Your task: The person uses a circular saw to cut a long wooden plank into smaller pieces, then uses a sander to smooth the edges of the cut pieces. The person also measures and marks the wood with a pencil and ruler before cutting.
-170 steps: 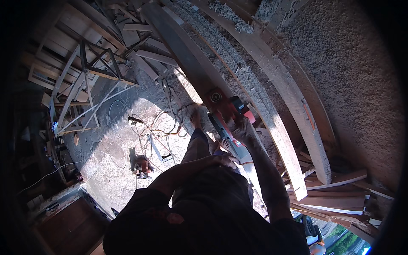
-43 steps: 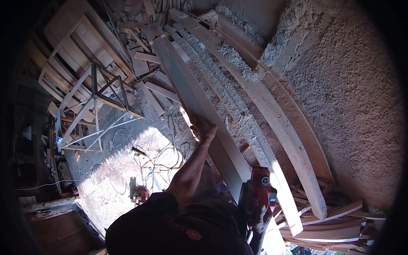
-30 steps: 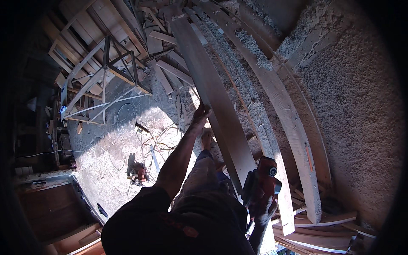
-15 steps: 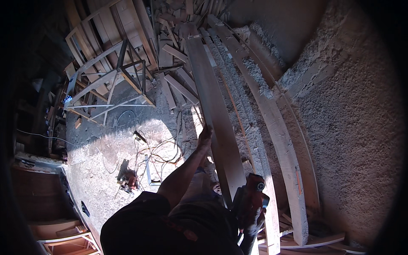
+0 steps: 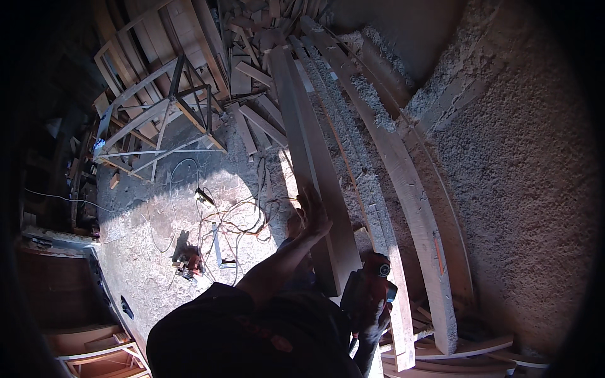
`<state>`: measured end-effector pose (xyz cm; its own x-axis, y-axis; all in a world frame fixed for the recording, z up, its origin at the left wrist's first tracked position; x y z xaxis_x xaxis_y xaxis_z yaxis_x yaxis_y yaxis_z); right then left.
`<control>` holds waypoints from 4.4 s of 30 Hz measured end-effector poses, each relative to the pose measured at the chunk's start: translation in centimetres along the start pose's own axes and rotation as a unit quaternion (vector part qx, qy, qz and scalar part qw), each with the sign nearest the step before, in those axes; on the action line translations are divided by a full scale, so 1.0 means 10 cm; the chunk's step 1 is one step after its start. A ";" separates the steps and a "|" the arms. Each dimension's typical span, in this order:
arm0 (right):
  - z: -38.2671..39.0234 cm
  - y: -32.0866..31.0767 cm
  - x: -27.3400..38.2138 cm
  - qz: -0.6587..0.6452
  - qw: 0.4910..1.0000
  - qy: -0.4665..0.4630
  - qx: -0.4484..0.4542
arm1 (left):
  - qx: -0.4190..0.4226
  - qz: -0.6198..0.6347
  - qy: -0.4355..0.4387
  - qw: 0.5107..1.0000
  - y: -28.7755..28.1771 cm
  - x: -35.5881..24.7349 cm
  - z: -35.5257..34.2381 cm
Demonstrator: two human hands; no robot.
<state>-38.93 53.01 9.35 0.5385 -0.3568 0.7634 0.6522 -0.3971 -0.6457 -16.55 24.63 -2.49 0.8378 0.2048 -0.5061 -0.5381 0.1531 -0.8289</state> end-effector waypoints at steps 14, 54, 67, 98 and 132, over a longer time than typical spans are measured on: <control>0.20 0.07 -0.18 -0.079 0.994 0.031 0.066 | 0.147 0.022 0.389 0.909 0.43 0.60 1.61; 4.53 5.86 -0.07 0.353 0.133 -0.634 0.676 | 0.081 0.507 -0.589 0.624 2.14 4.07 6.34; 7.34 7.37 -2.91 0.350 0.141 -0.586 0.717 | -0.100 0.413 -0.700 0.573 2.06 5.26 7.13; 2.20 3.64 -0.09 0.204 0.533 -0.208 0.794 | -0.027 0.483 -0.424 0.765 1.42 5.56 5.17; 1.73 0.95 -1.06 0.115 0.709 -0.076 0.691 | 0.126 0.479 -0.311 0.811 0.46 4.40 3.22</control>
<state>-29.19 67.65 -4.59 0.6987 -0.1397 0.7016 0.3800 0.9034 -0.1986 14.87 65.43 -20.91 -0.1418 0.7828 -0.6059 -0.9821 -0.1878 -0.0127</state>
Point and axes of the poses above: each hand's wrist, its own z-axis away from the middle knuckle, its own y-axis out of the palm, x = y × z, the point moved 8 cm from there along -z, towards the middle knuckle, and after that the axes turned 1 degree about y, right-handed, at the moved point
